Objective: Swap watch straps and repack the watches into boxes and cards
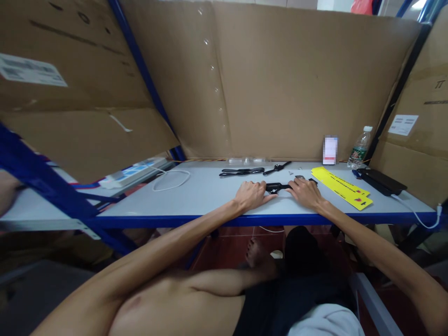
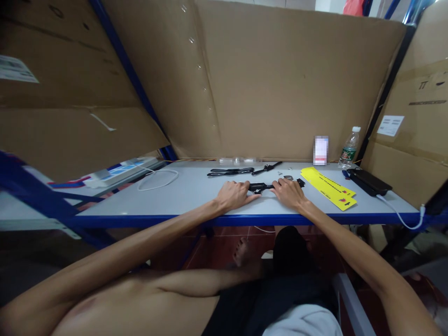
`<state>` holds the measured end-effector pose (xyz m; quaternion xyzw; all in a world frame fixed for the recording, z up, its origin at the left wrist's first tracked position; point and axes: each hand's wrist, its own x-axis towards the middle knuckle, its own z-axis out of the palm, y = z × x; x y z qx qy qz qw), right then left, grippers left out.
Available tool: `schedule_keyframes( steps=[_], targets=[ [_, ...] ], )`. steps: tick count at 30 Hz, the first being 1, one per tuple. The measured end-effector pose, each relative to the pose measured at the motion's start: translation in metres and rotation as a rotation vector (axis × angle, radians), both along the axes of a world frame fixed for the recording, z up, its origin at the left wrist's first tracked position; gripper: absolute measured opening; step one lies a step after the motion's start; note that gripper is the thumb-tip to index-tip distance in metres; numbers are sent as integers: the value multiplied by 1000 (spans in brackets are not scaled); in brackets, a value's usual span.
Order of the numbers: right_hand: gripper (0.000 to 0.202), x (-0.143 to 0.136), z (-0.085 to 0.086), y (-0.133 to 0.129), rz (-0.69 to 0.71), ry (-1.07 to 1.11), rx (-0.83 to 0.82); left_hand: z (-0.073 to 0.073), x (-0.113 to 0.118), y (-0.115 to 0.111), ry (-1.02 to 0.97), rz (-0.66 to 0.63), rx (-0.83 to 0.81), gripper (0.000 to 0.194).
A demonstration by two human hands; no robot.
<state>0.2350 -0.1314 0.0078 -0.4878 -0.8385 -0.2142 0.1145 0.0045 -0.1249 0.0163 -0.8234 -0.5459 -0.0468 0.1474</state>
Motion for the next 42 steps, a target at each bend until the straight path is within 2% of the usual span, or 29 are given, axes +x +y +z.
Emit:
schedule_keyframes(
  steps=[16,20,23,27,34,42],
  targets=[
    [38,1,2,-5,-21,55,-21,-7,-3,6,-81,1,-19,83],
    [38,-14,10,-14,14,61,63,-7,-3,7,-99,9,-28,84],
    [35,-34,18,-17,97,-38,15,-5,-2,6,-106,10,-49,80],
    [31,-54,20,-14,109,-135,-64,-5,-2,6,-104,13,-74,72],
    [33,-57,13,-8,101,-154,-53,-12,-8,14,-114,-17,-72,69],
    [31,-66,9,-9,1,-93,-89,-4,-2,5,-114,20,-81,66]
  ],
)
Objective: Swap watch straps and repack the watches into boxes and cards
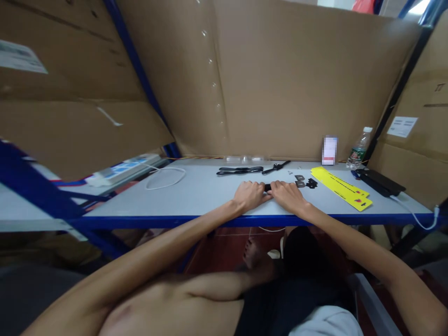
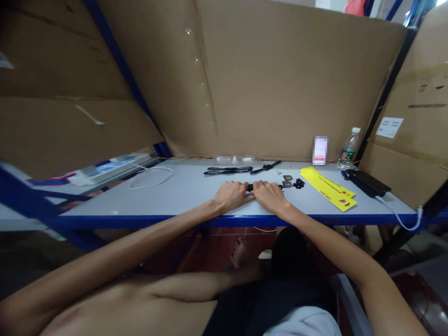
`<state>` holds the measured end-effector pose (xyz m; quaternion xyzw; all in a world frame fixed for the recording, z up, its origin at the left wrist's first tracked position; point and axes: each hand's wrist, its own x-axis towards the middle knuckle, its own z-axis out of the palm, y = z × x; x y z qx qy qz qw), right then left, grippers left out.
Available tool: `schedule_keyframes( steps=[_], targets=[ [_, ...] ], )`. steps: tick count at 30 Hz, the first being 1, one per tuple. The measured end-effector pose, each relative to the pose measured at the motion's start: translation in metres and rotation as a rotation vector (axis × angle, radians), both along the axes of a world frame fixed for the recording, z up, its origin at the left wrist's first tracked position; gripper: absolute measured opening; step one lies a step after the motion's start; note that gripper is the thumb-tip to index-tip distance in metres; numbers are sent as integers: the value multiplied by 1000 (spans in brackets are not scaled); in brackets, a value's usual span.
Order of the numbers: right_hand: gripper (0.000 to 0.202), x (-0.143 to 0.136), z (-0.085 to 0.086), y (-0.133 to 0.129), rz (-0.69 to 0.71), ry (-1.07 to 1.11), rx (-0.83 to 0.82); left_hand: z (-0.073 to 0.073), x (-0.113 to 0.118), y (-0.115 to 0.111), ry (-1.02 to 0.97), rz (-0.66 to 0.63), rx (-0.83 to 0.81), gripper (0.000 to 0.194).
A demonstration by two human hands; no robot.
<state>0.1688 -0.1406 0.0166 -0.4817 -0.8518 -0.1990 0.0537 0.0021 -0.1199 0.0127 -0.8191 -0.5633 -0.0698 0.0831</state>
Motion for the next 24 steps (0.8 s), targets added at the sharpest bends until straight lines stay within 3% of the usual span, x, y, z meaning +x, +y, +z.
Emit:
schedule_keyframes(
  steps=[5,9,17,20,24],
  targets=[
    [33,-12,-9,-1,-118,116,-48,1,1,0,13,10,11,65],
    [33,-13,-9,-1,-133,206,-39,0,-1,0,19,9,27,67],
    [31,55,3,2,-98,502,188,-1,-2,-1,40,-41,86,77],
    [26,68,-2,3,-15,446,194,-1,-2,-1,59,-63,98,75],
    [25,66,-10,4,117,317,106,-3,-3,-1,63,-60,101,76]
  ],
)
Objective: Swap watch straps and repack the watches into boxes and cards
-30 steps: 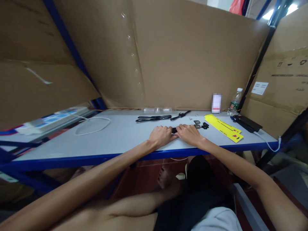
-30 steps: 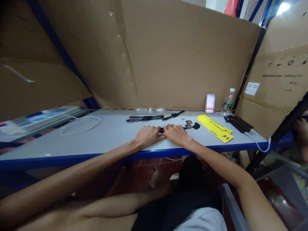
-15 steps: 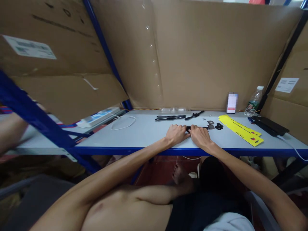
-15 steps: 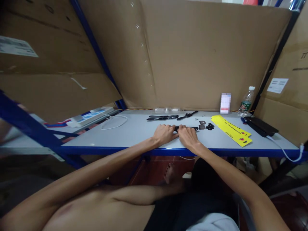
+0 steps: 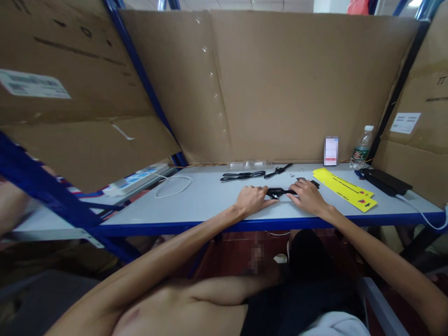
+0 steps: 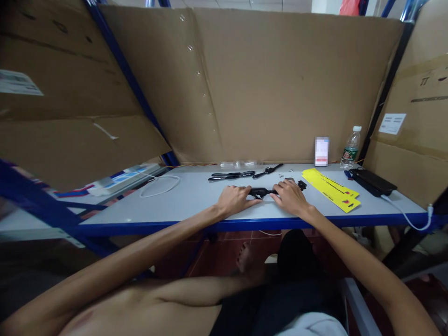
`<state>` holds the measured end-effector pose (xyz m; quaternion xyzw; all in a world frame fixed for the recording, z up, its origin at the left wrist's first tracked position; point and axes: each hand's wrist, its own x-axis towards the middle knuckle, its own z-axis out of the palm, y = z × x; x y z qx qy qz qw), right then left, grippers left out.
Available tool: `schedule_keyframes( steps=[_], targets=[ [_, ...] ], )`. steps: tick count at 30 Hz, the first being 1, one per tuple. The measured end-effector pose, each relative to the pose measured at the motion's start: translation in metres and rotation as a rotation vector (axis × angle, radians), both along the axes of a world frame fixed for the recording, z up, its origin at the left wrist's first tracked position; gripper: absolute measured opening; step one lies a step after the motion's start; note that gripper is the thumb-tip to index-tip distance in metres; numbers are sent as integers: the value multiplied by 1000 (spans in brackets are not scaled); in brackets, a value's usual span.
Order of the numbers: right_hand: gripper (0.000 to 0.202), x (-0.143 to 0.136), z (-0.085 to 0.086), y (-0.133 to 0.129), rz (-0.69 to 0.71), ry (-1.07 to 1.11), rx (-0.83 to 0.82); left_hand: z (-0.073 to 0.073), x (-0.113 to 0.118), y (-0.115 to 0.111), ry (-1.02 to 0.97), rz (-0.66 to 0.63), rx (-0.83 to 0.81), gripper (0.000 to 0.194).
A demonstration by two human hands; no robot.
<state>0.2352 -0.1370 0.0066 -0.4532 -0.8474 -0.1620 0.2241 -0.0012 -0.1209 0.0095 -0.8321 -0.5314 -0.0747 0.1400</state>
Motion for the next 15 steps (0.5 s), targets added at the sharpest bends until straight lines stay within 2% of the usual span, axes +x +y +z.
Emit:
schedule_keyframes(
  steps=[6,10,15],
  targets=[
    [26,-9,-6,3,-40,14,-132,-3,0,3,-37,35,-14,81],
    [25,-10,-4,3,-84,6,-125,-3,0,5,-20,47,-12,85],
    [30,-12,1,4,-45,-109,-155,-3,-1,8,-33,21,-58,84]
  ],
)
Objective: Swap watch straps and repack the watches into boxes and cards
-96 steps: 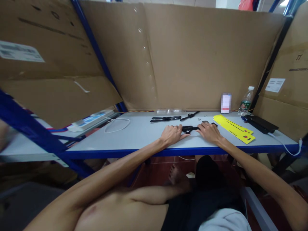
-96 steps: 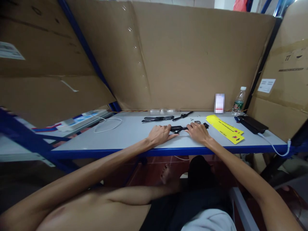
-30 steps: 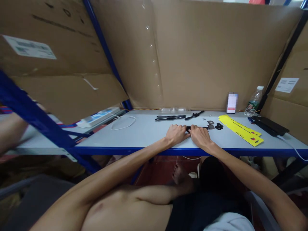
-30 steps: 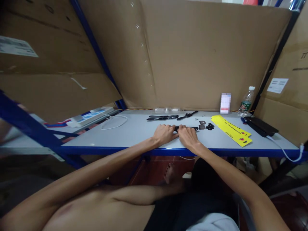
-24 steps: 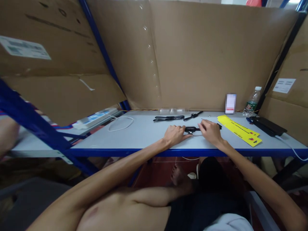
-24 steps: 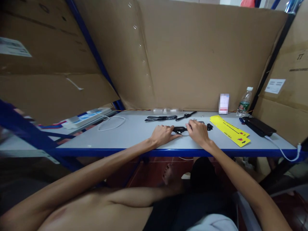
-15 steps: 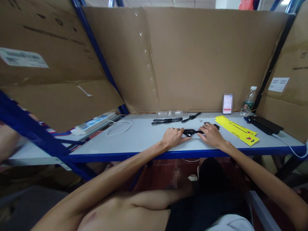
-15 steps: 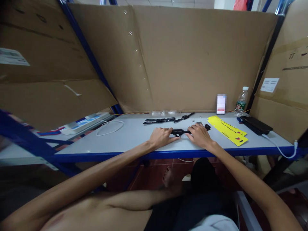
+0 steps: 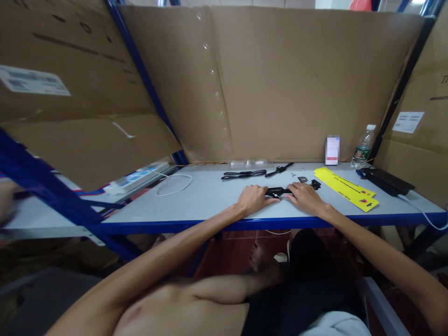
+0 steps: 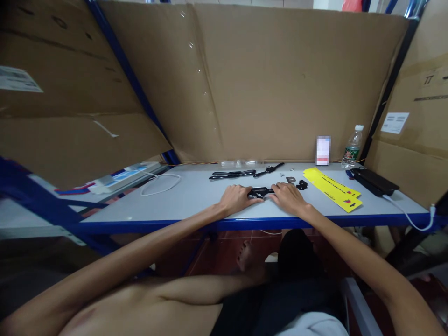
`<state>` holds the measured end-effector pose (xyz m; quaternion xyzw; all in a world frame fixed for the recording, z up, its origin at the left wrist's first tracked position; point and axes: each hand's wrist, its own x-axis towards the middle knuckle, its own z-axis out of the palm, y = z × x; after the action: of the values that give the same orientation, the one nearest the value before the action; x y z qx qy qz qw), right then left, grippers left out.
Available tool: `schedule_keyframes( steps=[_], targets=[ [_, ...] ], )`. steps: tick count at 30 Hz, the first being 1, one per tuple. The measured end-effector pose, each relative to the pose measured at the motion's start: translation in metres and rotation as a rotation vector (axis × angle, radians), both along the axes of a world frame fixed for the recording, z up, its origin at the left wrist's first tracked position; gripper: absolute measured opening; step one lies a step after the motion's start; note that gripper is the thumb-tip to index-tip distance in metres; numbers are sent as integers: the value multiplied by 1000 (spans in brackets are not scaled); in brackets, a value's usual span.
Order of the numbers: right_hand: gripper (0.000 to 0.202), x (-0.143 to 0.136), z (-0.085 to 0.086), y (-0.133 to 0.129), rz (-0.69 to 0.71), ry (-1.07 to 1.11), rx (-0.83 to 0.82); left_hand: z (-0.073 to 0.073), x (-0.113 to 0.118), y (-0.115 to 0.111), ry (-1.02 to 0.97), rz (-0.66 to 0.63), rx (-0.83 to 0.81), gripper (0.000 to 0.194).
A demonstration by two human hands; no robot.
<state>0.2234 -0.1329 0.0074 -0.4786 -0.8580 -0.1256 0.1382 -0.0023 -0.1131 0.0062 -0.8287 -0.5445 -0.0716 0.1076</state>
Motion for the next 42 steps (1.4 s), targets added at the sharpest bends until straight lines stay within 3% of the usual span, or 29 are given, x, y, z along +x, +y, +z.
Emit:
schedule_keyframes(
  steps=[5,9,22,42],
  targets=[
    [38,-2,5,9,45,-215,-36,1,-1,1,14,-35,-12,85],
    [41,-1,6,15,51,-268,-40,2,-2,1,10,-49,-22,84],
    [39,3,-4,20,86,-176,-46,1,-3,2,23,-40,-28,83],
    [37,7,-4,19,97,-7,-115,4,0,-2,49,-21,-34,84]
  ],
)
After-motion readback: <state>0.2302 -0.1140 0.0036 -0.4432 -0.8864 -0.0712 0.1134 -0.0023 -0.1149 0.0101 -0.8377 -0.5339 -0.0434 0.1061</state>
